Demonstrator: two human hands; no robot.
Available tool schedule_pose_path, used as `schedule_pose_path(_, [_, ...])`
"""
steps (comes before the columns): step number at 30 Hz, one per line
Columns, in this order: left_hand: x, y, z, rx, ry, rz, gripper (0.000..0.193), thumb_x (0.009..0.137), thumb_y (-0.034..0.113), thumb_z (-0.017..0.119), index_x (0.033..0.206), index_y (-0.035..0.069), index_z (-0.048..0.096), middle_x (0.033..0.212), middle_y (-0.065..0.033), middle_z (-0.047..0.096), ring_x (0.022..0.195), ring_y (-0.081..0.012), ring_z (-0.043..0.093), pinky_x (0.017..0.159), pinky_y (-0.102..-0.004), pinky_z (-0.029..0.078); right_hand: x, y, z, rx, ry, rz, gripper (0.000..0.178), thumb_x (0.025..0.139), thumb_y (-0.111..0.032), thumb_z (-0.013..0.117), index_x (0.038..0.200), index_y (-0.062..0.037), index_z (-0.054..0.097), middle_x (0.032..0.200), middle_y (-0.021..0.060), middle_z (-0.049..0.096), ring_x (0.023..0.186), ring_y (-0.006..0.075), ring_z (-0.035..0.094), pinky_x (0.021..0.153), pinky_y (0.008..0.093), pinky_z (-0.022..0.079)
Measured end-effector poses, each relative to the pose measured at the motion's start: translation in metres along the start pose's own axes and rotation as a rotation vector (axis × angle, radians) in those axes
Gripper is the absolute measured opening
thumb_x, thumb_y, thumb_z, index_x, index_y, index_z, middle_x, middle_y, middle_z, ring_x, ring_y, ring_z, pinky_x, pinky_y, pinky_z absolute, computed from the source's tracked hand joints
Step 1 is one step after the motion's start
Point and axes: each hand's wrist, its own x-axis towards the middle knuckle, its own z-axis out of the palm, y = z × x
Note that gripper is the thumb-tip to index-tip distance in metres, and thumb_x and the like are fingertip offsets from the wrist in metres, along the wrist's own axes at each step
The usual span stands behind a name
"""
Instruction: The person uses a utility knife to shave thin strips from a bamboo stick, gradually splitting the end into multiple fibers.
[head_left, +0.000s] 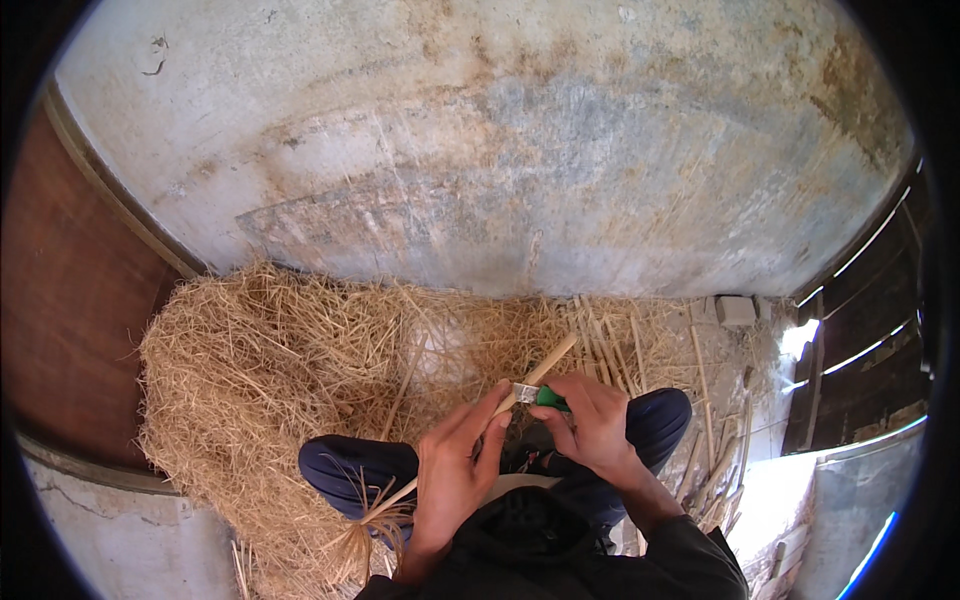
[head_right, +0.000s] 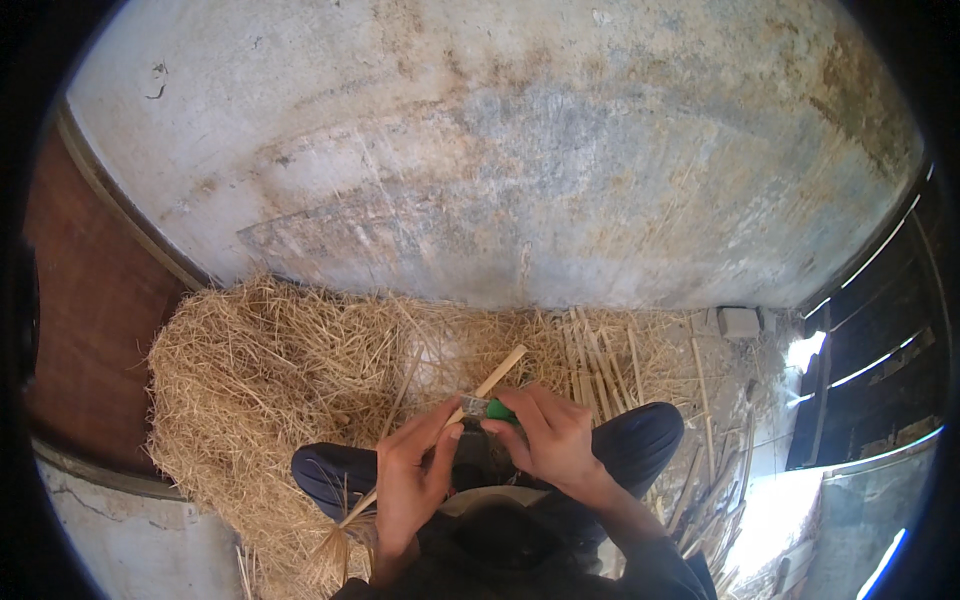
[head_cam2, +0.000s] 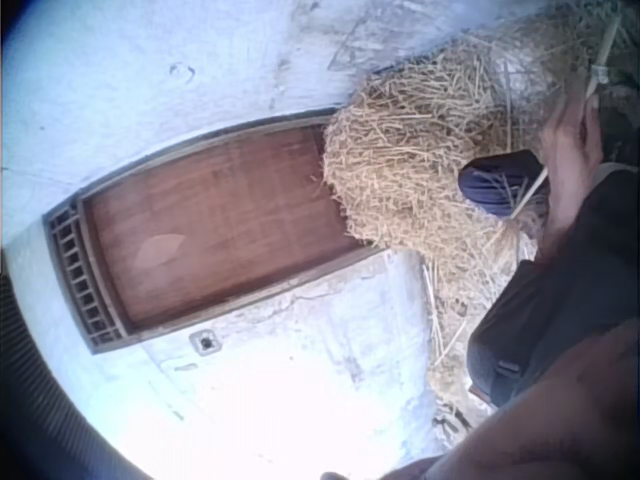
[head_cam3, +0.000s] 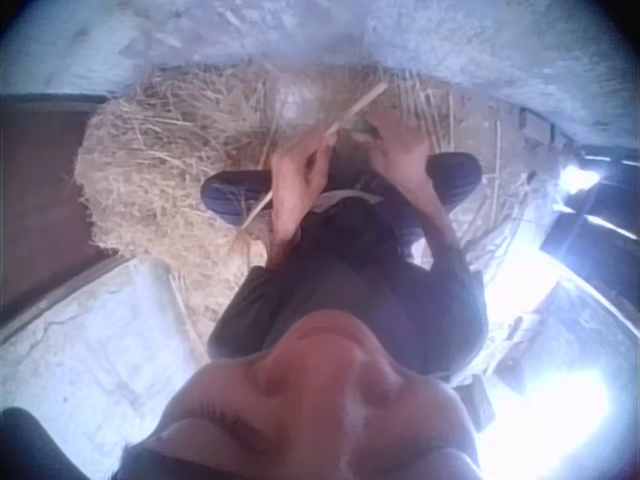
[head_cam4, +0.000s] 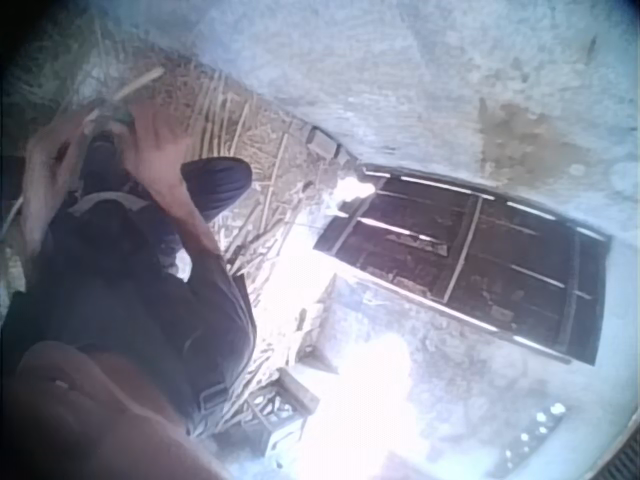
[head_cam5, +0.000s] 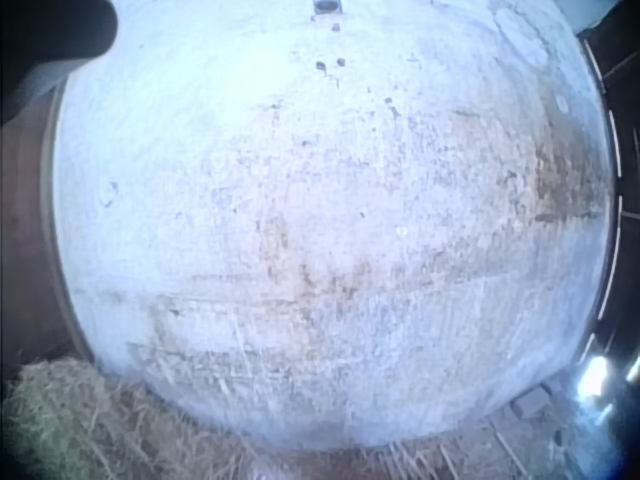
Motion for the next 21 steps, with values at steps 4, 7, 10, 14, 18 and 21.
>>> schedule_pose_path(4, [-0.001, 0.006, -0.001, -0.027, -0.001, -0.034, 0.031, 0.106, 0.008, 0.073, 0.135, 0.001, 0.076, 0.093, -0.016, 0.073, 0.059, -0.0225, 0.06, 0.055, -0.0366, 0.047, -0.003, -0.005, 0.002, 0.003, -0.03, 0.005, 0.032, 0.091, -0.022, 0.089, 0.109, -0.0012, 0.073, 0.087, 0.013, 0.074, 0.069, 0.0323, 0.073, 0.06, 0.0388, 0.055])
schedule_pose_path(7, [-0.002, -0.001, 0.004, -0.036, 0.054, 0.033, 0.029, 0.106, 0.009, 0.073, 0.134, 0.0, 0.076, 0.091, -0.015, 0.073, 0.059, -0.0219, 0.06, 0.055, -0.0361, 0.047, -0.003, -0.005, 0.004, -0.016, 0.0, -0.033, 0.034, 0.089, -0.024, 0.091, 0.11, -0.0039, 0.075, 0.086, 0.0095, 0.072, 0.066, 0.028, 0.071, 0.057, 0.0373, 0.054])
schedule_pose_path(10, [-0.003, -0.003, 0.005, 0.001, 0.064, 0.054, 0.029, 0.106, 0.009, 0.074, 0.133, 0.0, 0.077, 0.089, -0.014, 0.072, 0.059, -0.0215, 0.06, 0.056, -0.0359, 0.048, -0.001, -0.01, 0.001, -0.029, -0.01, -0.015, 0.033, 0.088, -0.023, 0.091, 0.109, -0.0033, 0.075, 0.086, 0.01, 0.073, 0.066, 0.0292, 0.072, 0.058, 0.0376, 0.055])
schedule_pose_path(14, [-0.003, -0.001, 0.005, 0.022, 0.069, 0.067, 0.029, 0.105, 0.008, 0.075, 0.133, 0.0, 0.077, 0.087, -0.0134, 0.071, 0.059, -0.0215, 0.06, 0.056, -0.036, 0.048, -0.001, -0.006, -0.001, -0.086, 0.005, -0.046, 0.033, 0.088, -0.025, 0.092, 0.108, -0.0063, 0.076, 0.083, 0.0066, 0.071, 0.062, 0.0242, 0.068, 0.055, 0.0352, 0.053])
schedule_pose_path(18, [-0.004, -0.001, 0.008, 0.007, 0.075, 0.065, 0.029, 0.104, 0.008, 0.076, 0.132, 0.001, 0.077, 0.088, -0.0137, 0.071, 0.06, -0.0219, 0.061, 0.056, -0.0361, 0.048, 0.001, -0.006, -0.003, -0.109, 0.035, -0.051, 0.032, 0.088, -0.027, 0.092, 0.108, -0.007, 0.076, 0.081, 0.0058, 0.07, 0.06, 0.0236, 0.068, 0.054, 0.0353, 0.052])
schedule_pose_path(21, [-0.003, -0.001, 0.008, -0.008, 0.076, 0.075, 0.029, 0.104, 0.007, 0.076, 0.132, 0.0, 0.078, 0.09, -0.0148, 0.073, 0.061, -0.0226, 0.062, 0.057, -0.0362, 0.049, 0.004, -0.005, -0.007, -0.136, 0.047, -0.046, 0.032, 0.088, -0.028, 0.092, 0.108, -0.0074, 0.077, 0.08, 0.0052, 0.07, 0.06, 0.0236, 0.068, 0.054, 0.0351, 0.052])
